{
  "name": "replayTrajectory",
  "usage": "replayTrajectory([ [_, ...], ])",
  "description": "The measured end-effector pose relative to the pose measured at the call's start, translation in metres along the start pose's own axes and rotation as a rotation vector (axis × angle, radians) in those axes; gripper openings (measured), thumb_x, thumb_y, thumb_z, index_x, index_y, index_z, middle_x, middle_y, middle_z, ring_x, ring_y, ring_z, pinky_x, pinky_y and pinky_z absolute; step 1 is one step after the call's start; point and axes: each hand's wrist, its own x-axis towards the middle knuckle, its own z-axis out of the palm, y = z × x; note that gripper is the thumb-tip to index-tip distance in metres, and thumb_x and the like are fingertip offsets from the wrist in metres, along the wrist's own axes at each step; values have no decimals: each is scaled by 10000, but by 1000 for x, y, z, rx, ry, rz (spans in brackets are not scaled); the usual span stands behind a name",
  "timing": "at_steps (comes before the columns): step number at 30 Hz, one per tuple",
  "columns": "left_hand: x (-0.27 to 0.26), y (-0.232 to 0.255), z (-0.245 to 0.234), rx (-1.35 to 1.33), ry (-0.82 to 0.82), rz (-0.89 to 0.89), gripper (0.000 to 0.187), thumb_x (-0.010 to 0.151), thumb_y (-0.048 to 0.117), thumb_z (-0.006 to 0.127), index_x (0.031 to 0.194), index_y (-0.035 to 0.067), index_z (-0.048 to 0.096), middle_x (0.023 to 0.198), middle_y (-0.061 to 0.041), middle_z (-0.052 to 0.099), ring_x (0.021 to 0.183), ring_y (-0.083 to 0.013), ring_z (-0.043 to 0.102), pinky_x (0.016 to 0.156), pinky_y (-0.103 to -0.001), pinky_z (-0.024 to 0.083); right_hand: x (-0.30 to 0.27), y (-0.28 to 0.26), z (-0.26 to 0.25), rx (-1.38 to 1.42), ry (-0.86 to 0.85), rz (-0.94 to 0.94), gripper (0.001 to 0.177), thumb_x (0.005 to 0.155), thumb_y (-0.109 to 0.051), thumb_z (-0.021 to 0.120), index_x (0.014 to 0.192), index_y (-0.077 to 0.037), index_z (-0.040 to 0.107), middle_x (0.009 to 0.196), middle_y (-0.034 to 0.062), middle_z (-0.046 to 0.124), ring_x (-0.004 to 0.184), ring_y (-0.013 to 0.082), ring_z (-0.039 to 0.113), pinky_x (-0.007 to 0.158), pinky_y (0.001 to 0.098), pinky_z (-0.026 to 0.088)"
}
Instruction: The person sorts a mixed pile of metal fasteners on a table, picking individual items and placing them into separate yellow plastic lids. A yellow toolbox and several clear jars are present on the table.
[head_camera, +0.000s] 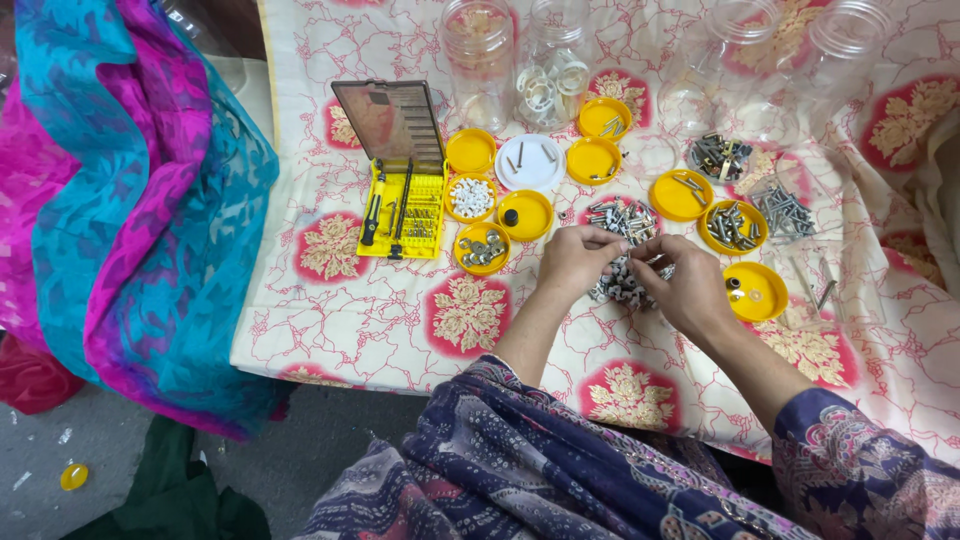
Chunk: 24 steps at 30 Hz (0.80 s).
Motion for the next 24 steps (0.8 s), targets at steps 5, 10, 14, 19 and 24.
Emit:
replayTrajectory([
  [5, 26, -8, -41, -13, 179, 65, 247, 814, 240, 827, 987, 68, 792, 865, -28, 798, 681, -86, 712, 657, -255, 574, 13, 5, 1, -194, -89, -40, 348, 854, -280, 772, 1135, -76, 755, 1159, 190, 699, 1082, 342, 669, 970, 431, 508],
  [10, 46, -2, -72, 67, 296, -5, 248, 828, 288, 816, 959, 78, 802, 862, -41, 806, 701, -115, 725, 686, -274, 580, 30, 13, 6, -242, -170, -78, 507, 847, -356, 766, 1248, -56, 687, 1267, 198, 651, 1179, 356, 624, 1035, 432, 474],
  [14, 56, 2, -81, 103, 348, -2, 231, 842, 295, 789, 957, 96, 802, 874, -41, 806, 734, -128, 754, 714, -285, 591, 37, 16, 12, -299, -208, -128, 539, 836, -380, 761, 1259, -58, 669, 1360, 183, 604, 1240, 364, 571, 1061, 433, 444],
  [19, 65, 7, -97, 185, 439, -24, 171, 845, 255, 764, 942, 124, 820, 887, -54, 805, 780, -172, 761, 761, -326, 585, 48, 7, 10, -390, -245, -131, 501, 829, -369, 762, 1228, -74, 690, 1280, 177, 643, 1193, 360, 611, 1038, 439, 477],
  [24, 83, 13, -129, 175, 532, -114, 160, 827, 254, 757, 927, 138, 801, 859, -53, 816, 777, -187, 805, 780, -332, 611, 57, -6, 4, -385, -291, -22, 404, 845, -341, 737, 1164, -92, 736, 1173, 194, 684, 1049, 369, 692, 932, 456, 548],
])
